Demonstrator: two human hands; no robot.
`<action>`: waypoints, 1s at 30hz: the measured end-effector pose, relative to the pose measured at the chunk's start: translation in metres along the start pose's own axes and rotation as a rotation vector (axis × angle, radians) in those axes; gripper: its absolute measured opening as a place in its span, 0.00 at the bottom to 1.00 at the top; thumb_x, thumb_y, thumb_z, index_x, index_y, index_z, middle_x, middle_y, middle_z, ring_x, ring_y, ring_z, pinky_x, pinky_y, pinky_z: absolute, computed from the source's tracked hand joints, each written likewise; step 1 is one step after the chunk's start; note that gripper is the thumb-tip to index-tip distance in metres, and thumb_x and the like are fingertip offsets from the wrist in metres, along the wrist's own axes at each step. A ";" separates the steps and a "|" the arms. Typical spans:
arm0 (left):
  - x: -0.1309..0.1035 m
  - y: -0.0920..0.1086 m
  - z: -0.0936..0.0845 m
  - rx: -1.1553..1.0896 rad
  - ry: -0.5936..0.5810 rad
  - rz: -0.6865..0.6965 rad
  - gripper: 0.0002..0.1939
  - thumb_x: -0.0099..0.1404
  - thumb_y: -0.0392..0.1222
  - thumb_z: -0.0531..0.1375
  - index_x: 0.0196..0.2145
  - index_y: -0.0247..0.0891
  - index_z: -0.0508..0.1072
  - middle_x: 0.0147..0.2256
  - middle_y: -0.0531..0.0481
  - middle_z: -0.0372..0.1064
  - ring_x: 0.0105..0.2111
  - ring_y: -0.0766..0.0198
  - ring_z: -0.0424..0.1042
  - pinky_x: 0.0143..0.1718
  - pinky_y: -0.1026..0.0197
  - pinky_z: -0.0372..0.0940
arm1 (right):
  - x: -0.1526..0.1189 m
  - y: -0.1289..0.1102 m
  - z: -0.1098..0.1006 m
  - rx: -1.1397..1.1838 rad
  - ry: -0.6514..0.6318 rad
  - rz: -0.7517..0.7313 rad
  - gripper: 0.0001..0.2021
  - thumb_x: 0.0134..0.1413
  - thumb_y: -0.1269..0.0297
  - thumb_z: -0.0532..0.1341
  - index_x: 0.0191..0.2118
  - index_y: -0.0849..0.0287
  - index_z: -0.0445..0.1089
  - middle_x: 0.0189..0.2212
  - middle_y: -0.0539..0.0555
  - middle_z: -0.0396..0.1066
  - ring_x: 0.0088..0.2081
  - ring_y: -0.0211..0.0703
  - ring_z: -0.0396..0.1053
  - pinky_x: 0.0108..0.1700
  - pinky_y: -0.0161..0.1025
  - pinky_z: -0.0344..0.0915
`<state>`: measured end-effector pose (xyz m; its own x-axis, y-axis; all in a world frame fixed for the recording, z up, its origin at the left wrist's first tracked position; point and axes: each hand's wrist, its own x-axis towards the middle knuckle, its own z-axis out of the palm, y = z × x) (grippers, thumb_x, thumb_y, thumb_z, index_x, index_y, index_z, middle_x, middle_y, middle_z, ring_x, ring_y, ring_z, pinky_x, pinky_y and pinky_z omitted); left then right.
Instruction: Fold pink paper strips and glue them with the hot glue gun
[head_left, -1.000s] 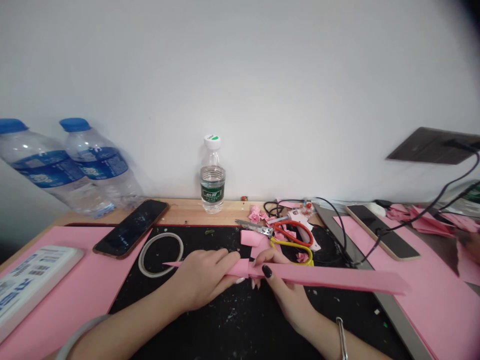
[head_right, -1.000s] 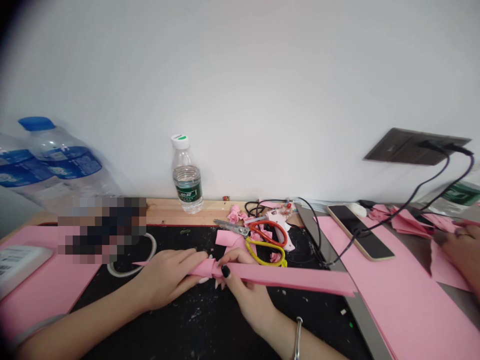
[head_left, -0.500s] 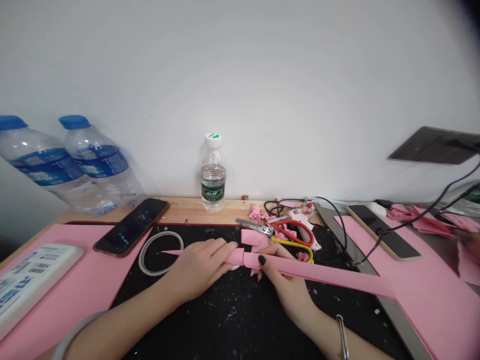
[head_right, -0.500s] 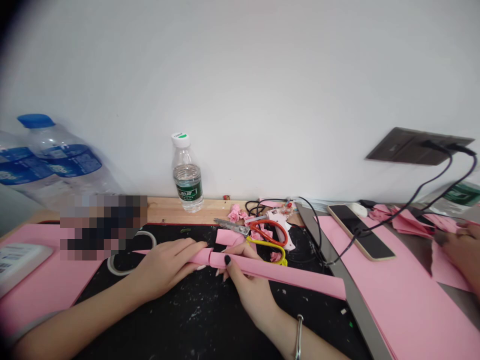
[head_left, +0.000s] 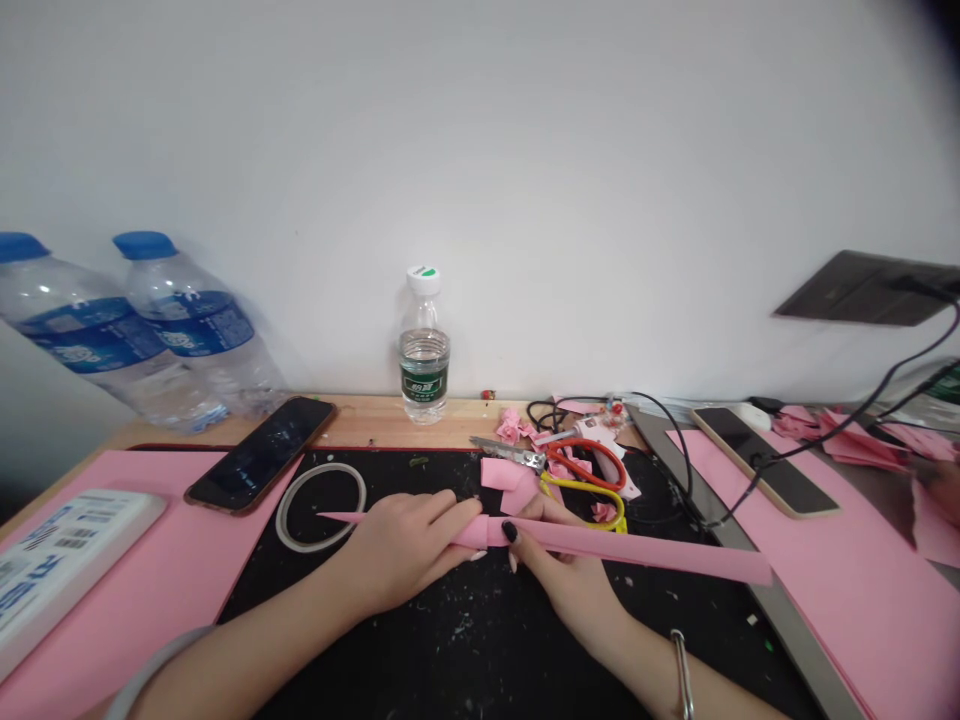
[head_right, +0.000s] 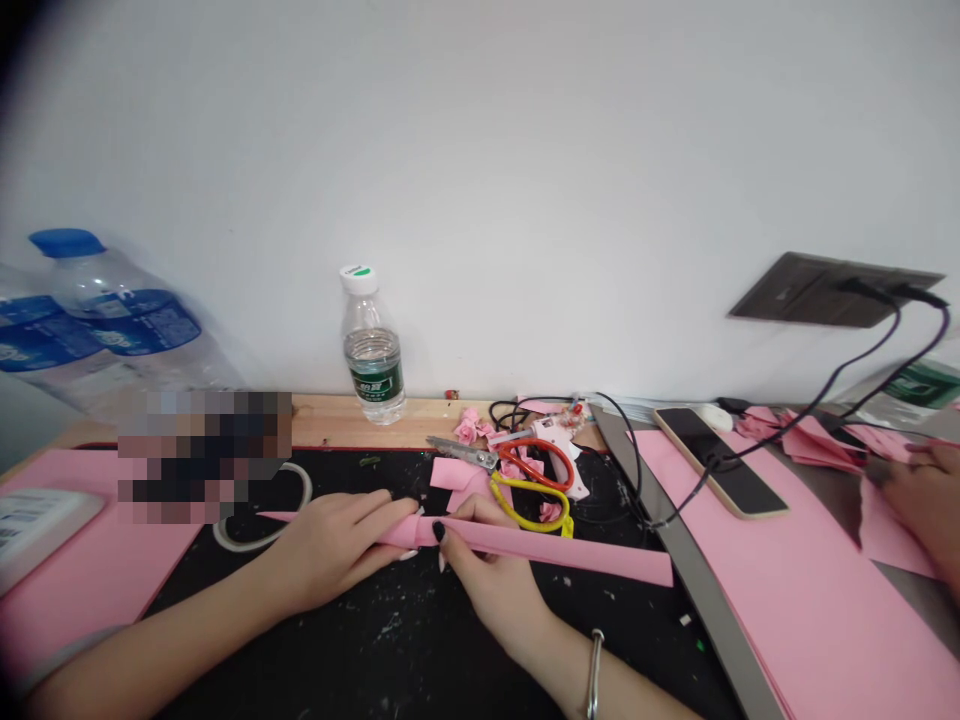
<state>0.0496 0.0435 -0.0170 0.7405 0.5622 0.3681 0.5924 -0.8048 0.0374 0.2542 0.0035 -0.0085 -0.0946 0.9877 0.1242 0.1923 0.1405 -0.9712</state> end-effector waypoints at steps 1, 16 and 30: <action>0.000 0.000 0.000 0.007 -0.008 -0.005 0.14 0.70 0.48 0.48 0.45 0.38 0.66 0.33 0.49 0.71 0.27 0.60 0.73 0.26 0.61 0.65 | 0.000 0.000 0.000 0.025 0.000 0.016 0.13 0.56 0.61 0.60 0.22 0.56 0.64 0.20 0.47 0.62 0.25 0.38 0.60 0.29 0.36 0.57; 0.000 0.002 -0.001 0.019 0.005 0.006 0.16 0.71 0.48 0.45 0.46 0.36 0.64 0.34 0.46 0.72 0.27 0.58 0.74 0.25 0.59 0.66 | -0.004 0.003 0.005 0.181 0.051 0.044 0.13 0.56 0.58 0.61 0.24 0.57 0.67 0.20 0.48 0.67 0.24 0.39 0.65 0.29 0.37 0.62; 0.005 0.000 0.002 0.015 0.202 0.099 0.19 0.73 0.49 0.41 0.38 0.36 0.65 0.29 0.48 0.73 0.25 0.62 0.72 0.24 0.62 0.64 | -0.010 -0.005 0.004 0.131 0.017 -0.018 0.11 0.57 0.62 0.60 0.24 0.57 0.65 0.20 0.48 0.68 0.23 0.38 0.64 0.28 0.35 0.60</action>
<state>0.0534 0.0468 -0.0171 0.7178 0.4298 0.5478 0.5257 -0.8504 -0.0217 0.2499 -0.0072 -0.0055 -0.0805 0.9863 0.1443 0.0612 0.1493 -0.9869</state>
